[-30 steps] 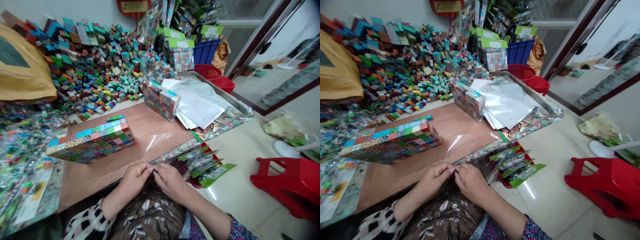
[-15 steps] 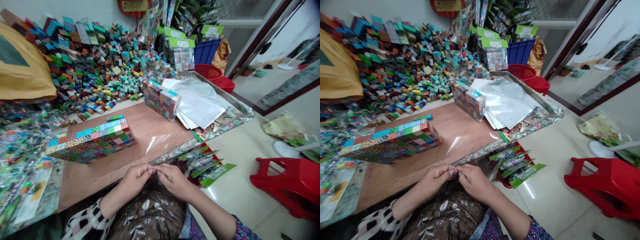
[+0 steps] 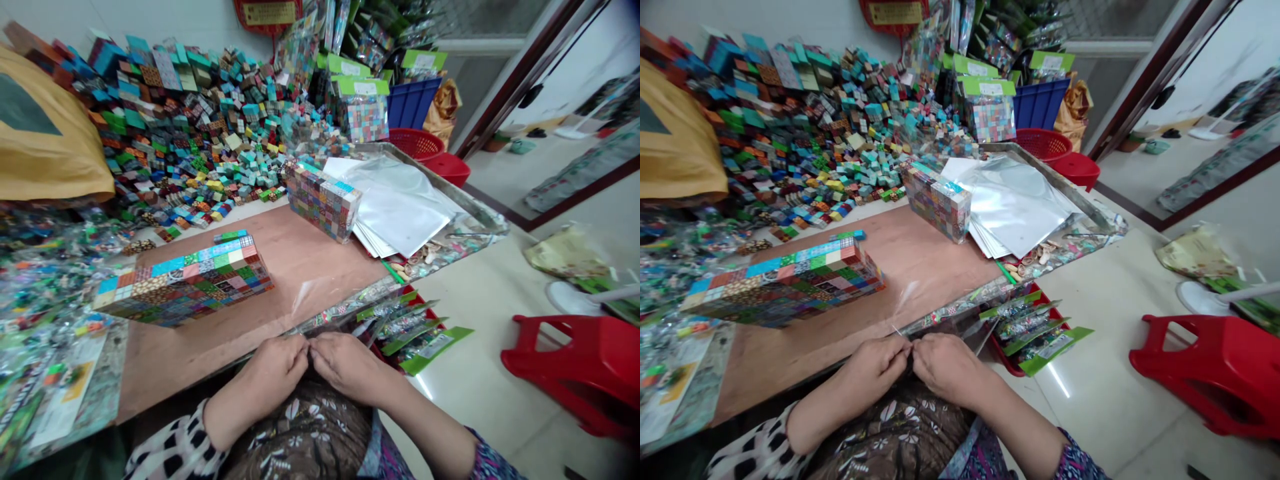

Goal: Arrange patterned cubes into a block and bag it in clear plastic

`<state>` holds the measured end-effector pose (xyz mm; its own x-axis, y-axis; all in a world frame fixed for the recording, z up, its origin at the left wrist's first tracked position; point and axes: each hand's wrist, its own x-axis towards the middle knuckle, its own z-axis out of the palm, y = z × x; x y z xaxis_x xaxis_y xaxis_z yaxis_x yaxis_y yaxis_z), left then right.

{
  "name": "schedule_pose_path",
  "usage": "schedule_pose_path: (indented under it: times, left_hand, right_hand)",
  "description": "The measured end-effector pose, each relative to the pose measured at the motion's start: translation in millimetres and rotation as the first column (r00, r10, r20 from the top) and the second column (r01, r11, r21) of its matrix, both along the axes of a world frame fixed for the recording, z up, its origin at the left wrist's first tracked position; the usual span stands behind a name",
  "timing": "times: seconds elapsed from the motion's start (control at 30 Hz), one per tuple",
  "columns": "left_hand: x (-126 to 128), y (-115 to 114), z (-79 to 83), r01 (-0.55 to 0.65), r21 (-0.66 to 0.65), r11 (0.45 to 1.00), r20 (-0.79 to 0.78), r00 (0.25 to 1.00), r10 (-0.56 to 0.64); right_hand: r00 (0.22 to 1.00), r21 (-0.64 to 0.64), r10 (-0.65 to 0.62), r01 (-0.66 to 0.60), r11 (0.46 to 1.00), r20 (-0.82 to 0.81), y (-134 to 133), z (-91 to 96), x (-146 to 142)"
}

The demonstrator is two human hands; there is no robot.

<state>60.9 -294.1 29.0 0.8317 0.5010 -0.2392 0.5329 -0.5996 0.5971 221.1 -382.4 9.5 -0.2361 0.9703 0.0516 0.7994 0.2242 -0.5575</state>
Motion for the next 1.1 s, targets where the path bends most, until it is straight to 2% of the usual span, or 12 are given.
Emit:
schedule_pose_path:
  times: [0.13, 0.3, 0.47, 0.8, 0.97, 1.1]
  left_hand:
    - [-0.8, -0.5, 2.0, 0.030, -0.022, 0.999, 0.021, 0.999, -0.030]
    - [-1.5, -0.3, 3.3, 0.035, -0.078, 0.996, 0.069, 0.997, -0.030]
    - [0.1, -1.3, 4.6, 0.045, -0.051, 0.998, 0.051, 0.998, -0.043]
    - [-0.9, -2.7, 6.1, 0.040, -0.045, 0.998, 0.093, 0.995, -0.036]
    - [0.2, -0.7, 6.5, -0.094, -0.118, 0.989, 0.144, 0.983, 0.110]
    - [2.6, 0.4, 5.3, -0.178, -0.200, 0.963, 0.163, 0.963, 0.212]
  right_hand:
    - [0.991, -0.069, -0.013, 0.004, 0.998, -0.136, -1.6, 3.4, 6.3]
    - [0.964, -0.033, 0.014, -0.023, 0.999, -0.267, -3.5, 1.7, 11.6]
    - [0.975, -0.025, 0.033, -0.040, 0.999, -0.219, -4.3, 2.3, 10.9]
    - [0.988, -0.026, -0.050, 0.047, 0.999, -0.148, -3.0, -4.6, 3.5]
    - [0.933, -0.020, -0.104, 0.104, 0.994, -0.345, -7.2, -1.7, 0.4]
    - [0.924, -0.066, -0.208, 0.198, 0.978, -0.320, -11.5, -5.5, -10.9]
